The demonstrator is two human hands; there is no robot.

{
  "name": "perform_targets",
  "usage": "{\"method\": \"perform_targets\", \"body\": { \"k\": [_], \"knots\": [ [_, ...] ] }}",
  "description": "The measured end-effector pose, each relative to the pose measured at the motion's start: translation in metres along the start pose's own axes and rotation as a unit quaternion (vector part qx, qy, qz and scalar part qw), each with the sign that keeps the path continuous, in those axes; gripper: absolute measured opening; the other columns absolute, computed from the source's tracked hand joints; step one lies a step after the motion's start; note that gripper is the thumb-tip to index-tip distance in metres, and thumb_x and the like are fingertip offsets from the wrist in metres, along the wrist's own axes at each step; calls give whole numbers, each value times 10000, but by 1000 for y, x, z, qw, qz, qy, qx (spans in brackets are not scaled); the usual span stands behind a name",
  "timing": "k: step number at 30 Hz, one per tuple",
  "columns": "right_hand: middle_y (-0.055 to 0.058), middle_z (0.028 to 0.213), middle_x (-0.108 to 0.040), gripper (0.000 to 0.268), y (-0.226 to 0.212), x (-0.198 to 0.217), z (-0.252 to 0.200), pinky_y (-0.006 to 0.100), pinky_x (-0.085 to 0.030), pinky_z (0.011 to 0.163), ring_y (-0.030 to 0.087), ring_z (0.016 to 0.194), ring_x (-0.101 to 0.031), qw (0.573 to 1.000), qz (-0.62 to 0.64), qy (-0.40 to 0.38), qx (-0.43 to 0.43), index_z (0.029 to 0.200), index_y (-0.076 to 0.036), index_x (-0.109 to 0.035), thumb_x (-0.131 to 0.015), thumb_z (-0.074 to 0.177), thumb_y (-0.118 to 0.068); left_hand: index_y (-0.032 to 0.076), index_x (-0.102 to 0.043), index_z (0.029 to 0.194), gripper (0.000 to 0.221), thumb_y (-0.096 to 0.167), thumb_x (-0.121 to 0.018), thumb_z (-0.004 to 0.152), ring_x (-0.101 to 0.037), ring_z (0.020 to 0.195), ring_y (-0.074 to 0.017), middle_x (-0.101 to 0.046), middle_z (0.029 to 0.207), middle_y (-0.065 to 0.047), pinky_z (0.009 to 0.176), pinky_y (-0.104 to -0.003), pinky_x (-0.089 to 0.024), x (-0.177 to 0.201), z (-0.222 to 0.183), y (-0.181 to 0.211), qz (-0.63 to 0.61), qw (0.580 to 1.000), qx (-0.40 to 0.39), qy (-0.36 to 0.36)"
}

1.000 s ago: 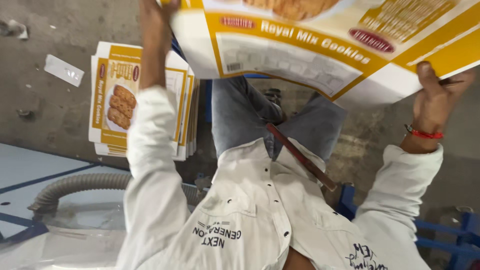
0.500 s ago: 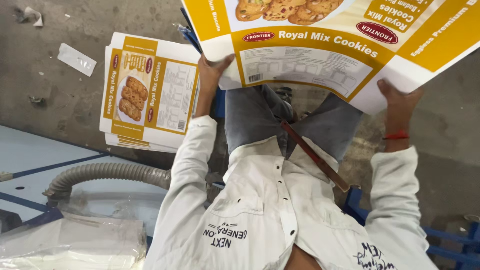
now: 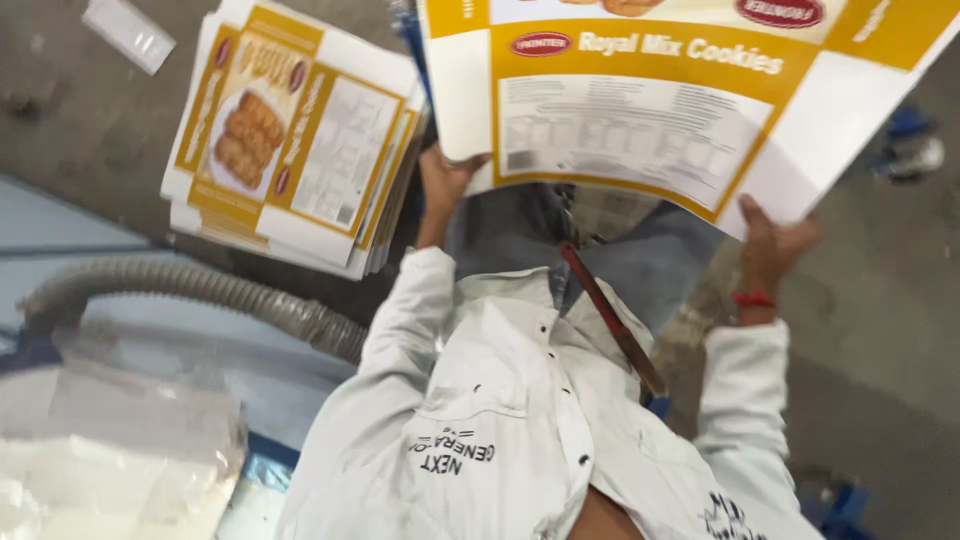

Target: The person uses a wooden tool to crease and fold a printed cardboard sheet, then flips it over to repeat the action on the other side before stacking it with other sheets.

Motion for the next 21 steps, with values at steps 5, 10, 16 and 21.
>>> {"method": "perform_targets", "body": {
  "k": [5, 10, 16, 21],
  "knots": [
    [225, 1315, -691, 502, -116, -65, 34, 413, -586, 1063, 297, 1184, -704, 966, -185, -140, 113, 1313, 153, -608, -880, 912, 21, -73, -733, 1055, 355, 48, -887, 759, -729, 848, -171, -789, 988, -147, 804, -312, -600, 34, -48, -17, -85, 986, 67, 128],
    [195, 1263, -702, 422, -215, -193, 26, 358, -581, 1046, 245, 1137, -713, 942, -118, -297, 99, 1334, 114, -619, -816, 982, -9, -94, -708, 1064, 438, 55, -920, 711, -719, 827, -177, -778, 984, -130, 792, -314, -588, 106, -74, -46, -97, 950, 83, 286],
    [235, 1155, -709, 337, -264, -372, -11, 374, -548, 964, 310, 1009, -690, 838, -118, -430, 314, 1261, 123, -632, -836, 1018, 7, -69, -686, 1102, 526, 48, -949, 662, -673, 844, -186, -758, 1007, -117, 777, -310, -572, 229, -96, -82, -42, 882, 71, 464],
    [240, 893, -701, 362, -253, -513, -46, 403, -518, 715, 396, 832, -699, 800, -192, -465, 326, 990, 44, -657, -971, 966, -134, -58, -647, 1162, 593, -2, -941, 650, -675, 923, -192, -730, 1068, -92, 848, -308, -546, 300, -107, -134, -31, 827, 21, 560]
  ]
}}
Point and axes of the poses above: each hand's wrist, its own z-axis towards the middle knuckle, its own x-axis out of the back of the hand, y = z × x, the point moved 7 cm from there along z, towards the middle knuckle
